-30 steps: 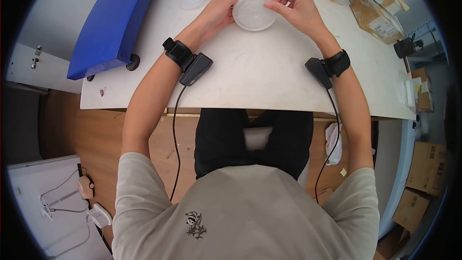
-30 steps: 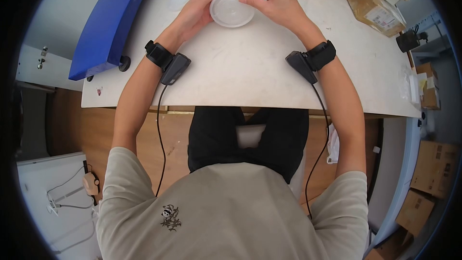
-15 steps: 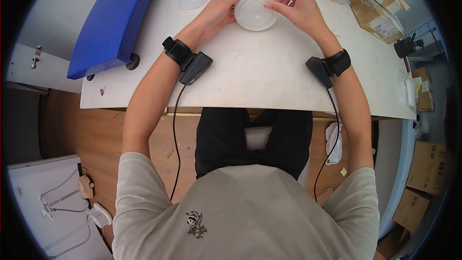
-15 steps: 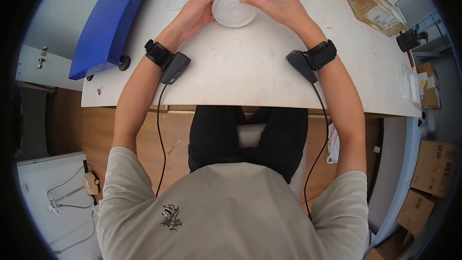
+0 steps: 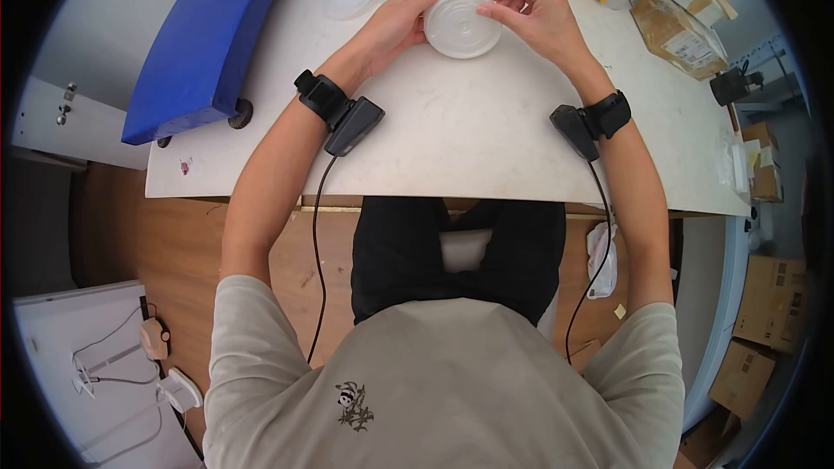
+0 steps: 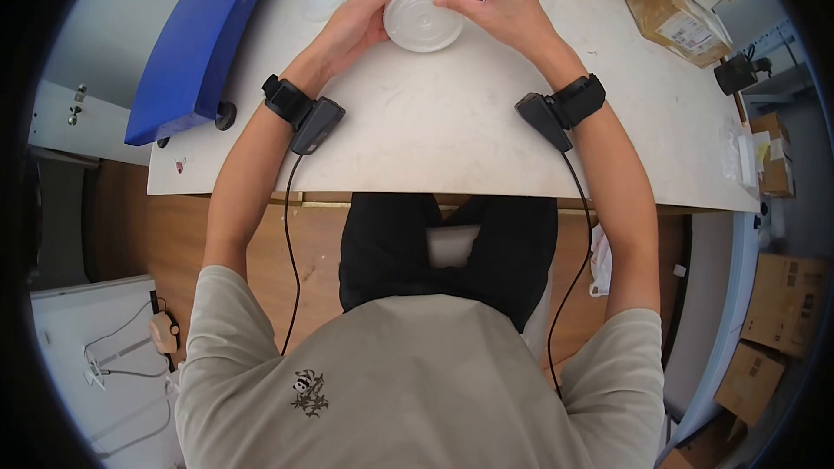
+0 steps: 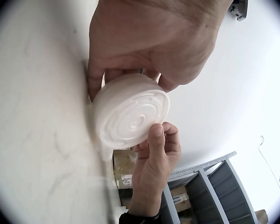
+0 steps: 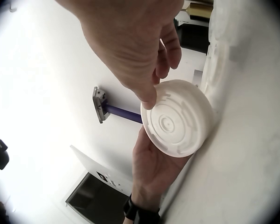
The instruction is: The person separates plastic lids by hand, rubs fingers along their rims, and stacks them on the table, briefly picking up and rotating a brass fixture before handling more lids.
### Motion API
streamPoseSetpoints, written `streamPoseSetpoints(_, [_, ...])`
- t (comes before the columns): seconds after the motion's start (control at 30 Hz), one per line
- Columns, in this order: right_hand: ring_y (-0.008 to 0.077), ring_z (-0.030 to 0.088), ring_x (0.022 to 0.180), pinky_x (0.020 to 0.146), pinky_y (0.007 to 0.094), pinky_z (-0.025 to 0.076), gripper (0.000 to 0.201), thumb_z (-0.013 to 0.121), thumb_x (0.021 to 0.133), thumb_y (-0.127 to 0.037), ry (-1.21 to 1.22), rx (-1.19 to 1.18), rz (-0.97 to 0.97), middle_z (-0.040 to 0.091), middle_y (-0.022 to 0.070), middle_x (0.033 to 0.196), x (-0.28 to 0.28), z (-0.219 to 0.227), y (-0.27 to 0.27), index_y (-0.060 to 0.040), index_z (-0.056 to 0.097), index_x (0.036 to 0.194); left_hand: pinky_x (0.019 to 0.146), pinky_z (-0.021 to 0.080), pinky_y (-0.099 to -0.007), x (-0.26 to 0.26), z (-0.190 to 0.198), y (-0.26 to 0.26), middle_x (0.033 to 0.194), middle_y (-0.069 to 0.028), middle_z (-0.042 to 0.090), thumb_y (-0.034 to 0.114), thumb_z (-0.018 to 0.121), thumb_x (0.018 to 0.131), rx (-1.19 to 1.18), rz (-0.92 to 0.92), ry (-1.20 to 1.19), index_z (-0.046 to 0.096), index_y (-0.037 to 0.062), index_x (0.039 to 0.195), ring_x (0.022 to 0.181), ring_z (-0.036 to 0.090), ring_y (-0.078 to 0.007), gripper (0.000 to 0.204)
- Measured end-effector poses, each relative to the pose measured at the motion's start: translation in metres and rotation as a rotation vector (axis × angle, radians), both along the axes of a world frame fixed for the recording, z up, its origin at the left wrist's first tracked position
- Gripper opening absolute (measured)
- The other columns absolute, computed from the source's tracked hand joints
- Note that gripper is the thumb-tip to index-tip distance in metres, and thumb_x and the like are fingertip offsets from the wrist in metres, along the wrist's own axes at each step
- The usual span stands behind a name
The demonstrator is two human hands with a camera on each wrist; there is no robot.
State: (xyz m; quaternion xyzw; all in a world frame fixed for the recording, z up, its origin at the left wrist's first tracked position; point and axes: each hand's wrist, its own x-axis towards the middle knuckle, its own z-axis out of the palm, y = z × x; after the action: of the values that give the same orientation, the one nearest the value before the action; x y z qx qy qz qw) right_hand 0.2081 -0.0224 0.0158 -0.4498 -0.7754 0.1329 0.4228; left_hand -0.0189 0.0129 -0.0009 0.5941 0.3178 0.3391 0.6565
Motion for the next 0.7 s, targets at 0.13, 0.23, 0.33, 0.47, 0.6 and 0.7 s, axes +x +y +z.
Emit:
streamPoseSetpoints(0.13, [0.0032, 0.049, 0.065, 0.06, 0.0192, 0.041, 0.023, 0.079, 0.083, -0.022, -0.03, 0.011, -0.023, 0.058, -0.0052, 0.073, 0.0, 0.001, -0.001, -0.0053, 0.063, 0.086, 0.099, 0.045, -0.0334, 0.0, 0.004, -0.004, 0.123, -0.0049, 0.061, 0.035, 0.05, 0.101, -0.026, -0.016, -0.02, 0.053, 0.0043, 0.129, 0.111, 0.057, -0.0129, 0.042])
streamPoseSetpoints(0.23, [0.0036, 0.049, 0.066, 0.061, 0.0194, 0.042, 0.024, 0.078, 0.084, -0.024, -0.028, 0.013, -0.025, 0.058, -0.0049, 0.074, 0.0, -0.002, 0.001, -0.0053, 0.064, 0.089, 0.099, 0.045, -0.0329, -0.001, -0.001, -0.004, 0.122, -0.005, 0.062, 0.033, 0.061, 0.097, 0.164, -0.083, 0.069, 0.052, 0.0036, 0.132, 0.111, 0.058, -0.0123, 0.047])
streamPoseSetpoints(0.33, [0.0043, 0.05, 0.068, 0.062, 0.0197, 0.042, 0.027, 0.076, 0.086, -0.028, -0.031, 0.053, -0.03, 0.059, -0.0044, 0.076, 0.002, -0.005, 0.004, -0.0055, 0.064, 0.094, 0.099, 0.045, -0.0324, 0.0, 0.001, -0.002, 0.12, -0.0048, 0.063, 0.03, 0.067, 0.093, 0.151, -0.086, 0.07, 0.051, 0.0031, 0.133, 0.11, 0.059, -0.012, 0.051])
streamPoseSetpoints(0.47, [0.008, 0.055, 0.069, 0.062, 0.0227, 0.046, 0.038, 0.074, 0.086, -0.038, 0.008, -0.067, 0.034, 0.06, -0.0011, 0.074, -0.001, -0.01, 0.001, -0.0042, 0.066, 0.103, 0.098, 0.046, -0.0314, -0.002, 0.006, -0.006, 0.119, -0.0046, 0.063, 0.032, 0.066, 0.093, 0.142, -0.029, -0.015, 0.052, 0.0034, 0.133, 0.111, 0.059, -0.0118, 0.051])
streamPoseSetpoints(0.6, [0.0069, 0.053, 0.063, 0.057, 0.0218, 0.043, 0.038, 0.072, 0.088, -0.039, 0.134, -0.325, 0.121, 0.058, -0.0017, 0.07, 0.0, -0.009, 0.001, -0.0031, 0.066, 0.101, 0.098, 0.047, -0.0306, -0.004, 0.002, -0.002, 0.12, -0.0045, 0.063, 0.032, 0.066, 0.094, 0.132, -0.048, -0.05, 0.052, 0.0033, 0.133, 0.111, 0.059, -0.0114, 0.05])
streamPoseSetpoints(0.7, [0.0056, 0.05, 0.059, 0.055, 0.0213, 0.041, 0.038, 0.072, 0.088, -0.039, 0.132, -0.298, 0.137, 0.056, -0.0025, 0.068, 0.001, -0.008, 0.001, -0.003, 0.066, 0.099, 0.098, 0.047, -0.0307, -0.002, 0.004, -0.005, 0.121, -0.0046, 0.063, 0.032, 0.065, 0.094, 0.124, -0.035, -0.053, 0.052, 0.0031, 0.133, 0.111, 0.059, -0.0114, 0.05])
